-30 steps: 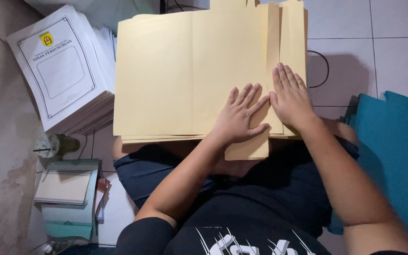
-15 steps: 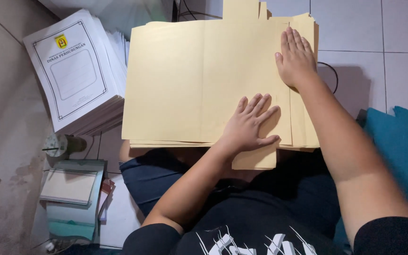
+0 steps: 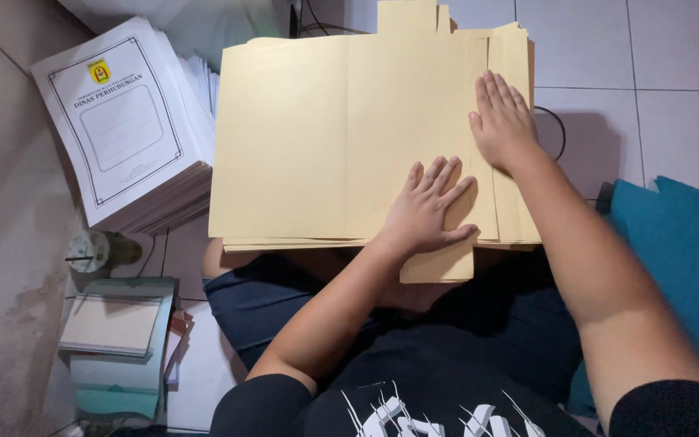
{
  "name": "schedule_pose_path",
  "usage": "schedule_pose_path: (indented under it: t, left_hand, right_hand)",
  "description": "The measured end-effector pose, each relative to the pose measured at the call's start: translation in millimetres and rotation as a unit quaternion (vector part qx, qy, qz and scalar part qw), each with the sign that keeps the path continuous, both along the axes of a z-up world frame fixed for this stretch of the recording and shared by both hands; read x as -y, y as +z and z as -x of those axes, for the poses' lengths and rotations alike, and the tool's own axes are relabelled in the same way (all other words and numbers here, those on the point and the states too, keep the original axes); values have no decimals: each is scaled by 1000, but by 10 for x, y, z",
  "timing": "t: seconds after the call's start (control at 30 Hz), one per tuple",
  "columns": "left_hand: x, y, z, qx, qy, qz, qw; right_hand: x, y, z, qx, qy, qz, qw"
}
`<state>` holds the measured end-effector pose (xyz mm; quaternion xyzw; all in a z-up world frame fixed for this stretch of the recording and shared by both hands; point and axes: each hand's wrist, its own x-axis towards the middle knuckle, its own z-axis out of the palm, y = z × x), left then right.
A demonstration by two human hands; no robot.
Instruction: The person sits on the floor and folds a stack of large, light-brown paper sheets in half by hand. They repeatedly align the edges and press down on the crease to flatten the fold before moving the finished sheet to a separate pile.
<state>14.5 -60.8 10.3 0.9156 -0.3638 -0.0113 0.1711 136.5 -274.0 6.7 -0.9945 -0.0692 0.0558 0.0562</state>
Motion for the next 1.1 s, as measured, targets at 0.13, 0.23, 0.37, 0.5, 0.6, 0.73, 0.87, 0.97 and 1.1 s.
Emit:
schedule_pose_path:
  t: [0.13, 0.23, 0.37, 0.5, 0.6, 0.73, 0.87, 0.97, 1.1]
  left_hand:
    - [4, 15, -41, 0, 12, 1, 1000]
    - [-13, 30, -64, -15, 6, 10, 1000]
    - [4, 11, -106, -5, 2, 8, 1000]
    - [11, -39, -83, -3, -5, -1, 1000]
    - [-16, 104, -28, -45, -5, -43, 998]
    - [-11, 151, -10, -52, 0, -55, 997]
    - [-21, 219, -37, -59, 1, -49, 997]
    - [-26, 237, -57, -63, 0, -40, 997]
    - [-54, 268, -61, -66, -7, -39, 997]
  right_hand:
    - [-31, 89, -641, -3, -8, 6, 1000]
    - [-52, 91, -672, 14, 3, -5, 1000]
    - [-70, 135, -163, 8, -1, -2, 1000]
    - [-25, -55, 729, 59, 40, -25, 997]
    - [-21, -31, 1125, 20, 33, 4, 999]
    - [80, -142, 687, 26, 50, 5, 998]
    - [127, -125, -167, 14, 24, 9, 1000]
    - [124, -89, -603, 7, 14, 14, 1000]
    - [28, 3, -466, -2, -15, 0, 1000]
